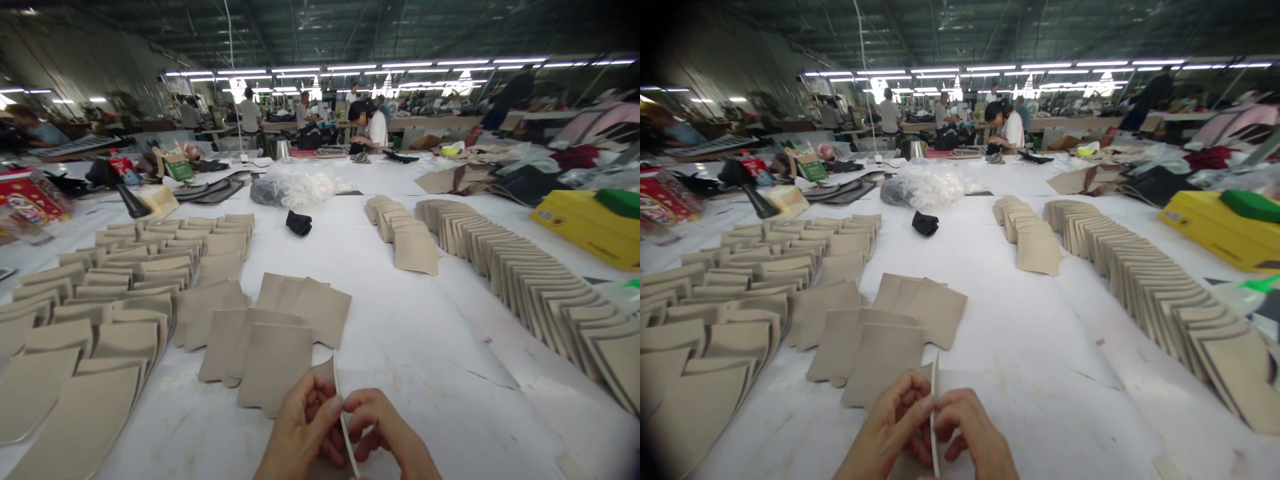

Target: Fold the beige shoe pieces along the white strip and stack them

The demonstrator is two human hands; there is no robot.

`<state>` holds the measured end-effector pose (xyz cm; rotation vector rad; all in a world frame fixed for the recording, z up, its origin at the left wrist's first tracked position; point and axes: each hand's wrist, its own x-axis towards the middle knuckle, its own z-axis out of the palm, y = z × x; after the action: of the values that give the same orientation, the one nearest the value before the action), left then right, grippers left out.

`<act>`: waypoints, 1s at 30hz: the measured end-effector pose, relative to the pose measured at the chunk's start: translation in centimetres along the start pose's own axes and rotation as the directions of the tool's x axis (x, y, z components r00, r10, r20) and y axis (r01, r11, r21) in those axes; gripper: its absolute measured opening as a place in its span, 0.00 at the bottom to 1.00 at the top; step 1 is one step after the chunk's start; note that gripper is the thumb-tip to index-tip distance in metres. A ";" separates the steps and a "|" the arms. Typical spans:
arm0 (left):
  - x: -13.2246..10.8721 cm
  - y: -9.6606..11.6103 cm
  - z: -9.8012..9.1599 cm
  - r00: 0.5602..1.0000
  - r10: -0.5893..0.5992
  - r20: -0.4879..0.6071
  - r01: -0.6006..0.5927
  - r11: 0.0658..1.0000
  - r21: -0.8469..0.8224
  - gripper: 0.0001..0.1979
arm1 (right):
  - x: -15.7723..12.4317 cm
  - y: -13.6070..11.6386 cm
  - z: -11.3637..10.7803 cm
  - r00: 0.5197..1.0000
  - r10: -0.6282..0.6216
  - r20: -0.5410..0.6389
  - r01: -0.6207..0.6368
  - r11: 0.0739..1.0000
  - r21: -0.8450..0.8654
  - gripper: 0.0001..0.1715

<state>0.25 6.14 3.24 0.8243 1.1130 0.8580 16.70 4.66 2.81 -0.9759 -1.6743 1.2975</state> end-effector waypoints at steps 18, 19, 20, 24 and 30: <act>0.5 -2.1 0.6 0.996 -0.092 0.009 0.092 0.995 -0.032 0.23 | 1.4 1.0 2.1 0.890 0.454 -0.047 -0.358 0.759 0.543 0.16; 0.5 -2.2 0.6 0.996 -0.084 0.011 0.084 0.996 -0.021 0.23 | 1.4 1.2 2.2 0.889 0.456 -0.047 -0.360 0.759 0.543 0.16; 0.6 -2.3 0.5 0.997 -0.079 0.014 0.079 0.997 -0.009 0.23 | 1.4 1.3 2.2 0.888 0.457 -0.046 -0.362 0.758 0.542 0.16; 0.6 -2.8 0.3 0.998 -0.062 0.018 0.061 0.998 0.026 0.22 | 1.5 1.5 2.3 0.889 0.457 -0.044 -0.364 0.760 0.539 0.17; 0.6 -2.8 0.4 0.998 -0.054 0.034 0.053 0.998 0.035 0.22 | 1.4 1.5 2.3 0.895 0.443 -0.047 -0.348 0.760 0.548 0.17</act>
<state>1.20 5.38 0.61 0.8306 1.1170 0.7794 14.18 5.37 1.14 -1.0914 -0.9029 1.7733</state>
